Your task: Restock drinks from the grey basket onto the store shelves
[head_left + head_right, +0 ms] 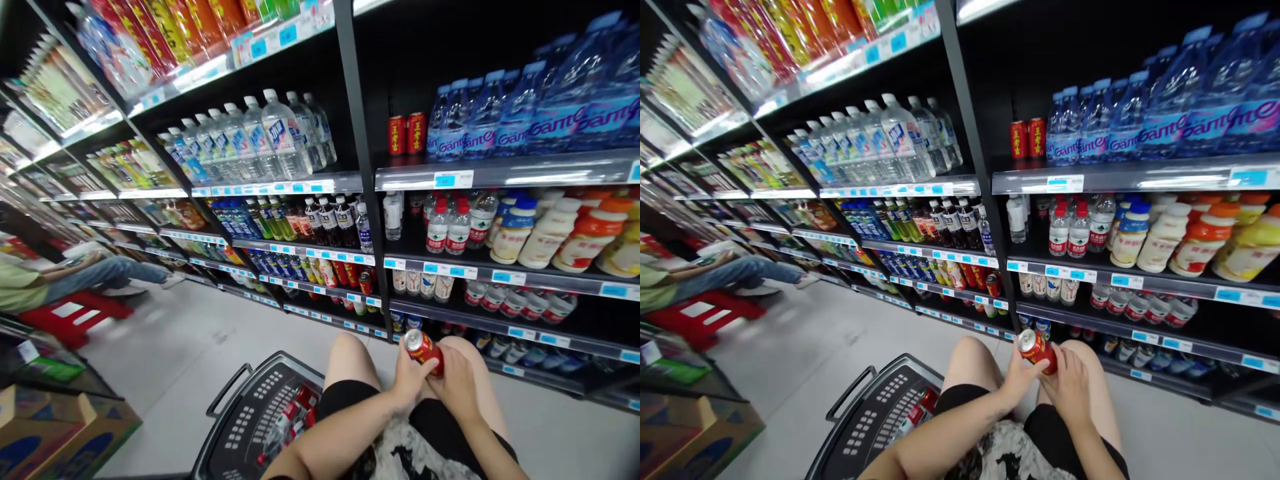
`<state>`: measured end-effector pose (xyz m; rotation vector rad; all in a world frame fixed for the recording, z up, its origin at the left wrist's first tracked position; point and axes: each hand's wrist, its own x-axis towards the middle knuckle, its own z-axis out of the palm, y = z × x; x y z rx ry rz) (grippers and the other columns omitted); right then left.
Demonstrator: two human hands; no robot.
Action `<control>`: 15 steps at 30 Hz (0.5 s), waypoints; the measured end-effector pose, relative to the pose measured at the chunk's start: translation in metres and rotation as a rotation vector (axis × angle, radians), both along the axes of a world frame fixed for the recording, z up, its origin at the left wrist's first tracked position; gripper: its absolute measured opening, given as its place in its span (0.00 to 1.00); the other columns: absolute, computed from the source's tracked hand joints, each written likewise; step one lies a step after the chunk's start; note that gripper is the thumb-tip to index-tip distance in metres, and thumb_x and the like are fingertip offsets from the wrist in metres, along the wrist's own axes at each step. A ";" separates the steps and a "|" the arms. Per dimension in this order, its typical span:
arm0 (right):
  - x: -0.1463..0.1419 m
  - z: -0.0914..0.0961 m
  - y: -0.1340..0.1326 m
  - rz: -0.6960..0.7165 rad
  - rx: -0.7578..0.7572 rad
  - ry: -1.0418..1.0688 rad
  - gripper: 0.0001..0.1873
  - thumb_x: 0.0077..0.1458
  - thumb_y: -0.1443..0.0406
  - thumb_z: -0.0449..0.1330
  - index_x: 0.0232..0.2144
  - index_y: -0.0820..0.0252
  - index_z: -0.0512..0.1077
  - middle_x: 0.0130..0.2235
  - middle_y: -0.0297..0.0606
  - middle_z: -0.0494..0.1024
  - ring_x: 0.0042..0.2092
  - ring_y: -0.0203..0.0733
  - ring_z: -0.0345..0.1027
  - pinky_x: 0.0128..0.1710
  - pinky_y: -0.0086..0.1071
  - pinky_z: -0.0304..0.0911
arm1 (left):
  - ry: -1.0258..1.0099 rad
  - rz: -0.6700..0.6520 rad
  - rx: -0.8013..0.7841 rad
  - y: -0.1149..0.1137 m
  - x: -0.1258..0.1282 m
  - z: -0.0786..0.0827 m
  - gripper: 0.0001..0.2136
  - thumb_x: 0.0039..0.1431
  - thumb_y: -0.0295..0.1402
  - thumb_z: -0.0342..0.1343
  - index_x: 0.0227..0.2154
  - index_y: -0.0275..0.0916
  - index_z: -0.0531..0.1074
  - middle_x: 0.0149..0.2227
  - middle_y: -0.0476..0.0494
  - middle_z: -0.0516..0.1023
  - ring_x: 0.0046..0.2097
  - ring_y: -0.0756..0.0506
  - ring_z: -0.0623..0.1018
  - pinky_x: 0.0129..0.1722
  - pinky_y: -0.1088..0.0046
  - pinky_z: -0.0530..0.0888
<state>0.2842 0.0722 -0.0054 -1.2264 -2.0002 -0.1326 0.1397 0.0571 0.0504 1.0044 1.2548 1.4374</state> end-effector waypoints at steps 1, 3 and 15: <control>0.001 -0.004 0.003 -0.029 -0.010 -0.009 0.32 0.62 0.55 0.56 0.64 0.59 0.59 0.53 0.55 0.74 0.53 0.64 0.69 0.48 0.54 0.69 | 0.039 -0.002 0.032 0.007 -0.006 0.009 0.39 0.40 0.47 0.77 0.54 0.45 0.65 0.56 0.38 0.75 0.62 0.34 0.74 0.69 0.52 0.63; 0.005 -0.015 0.011 -0.171 -0.032 -0.016 0.38 0.61 0.50 0.56 0.67 0.59 0.58 0.60 0.60 0.69 0.59 0.72 0.65 0.51 0.61 0.67 | 0.129 -0.030 0.126 0.023 -0.021 0.035 0.40 0.42 0.46 0.77 0.55 0.44 0.64 0.56 0.37 0.74 0.61 0.35 0.74 0.68 0.52 0.64; 0.012 0.026 0.096 -0.329 -1.089 -0.222 0.38 0.70 0.44 0.40 0.65 0.59 0.71 0.60 0.57 0.71 0.58 0.67 0.69 0.60 0.54 0.63 | 0.802 0.037 1.197 0.169 -0.060 0.336 0.45 0.56 0.51 0.70 0.68 0.56 0.46 0.65 0.39 0.65 0.68 0.35 0.68 0.70 0.48 0.62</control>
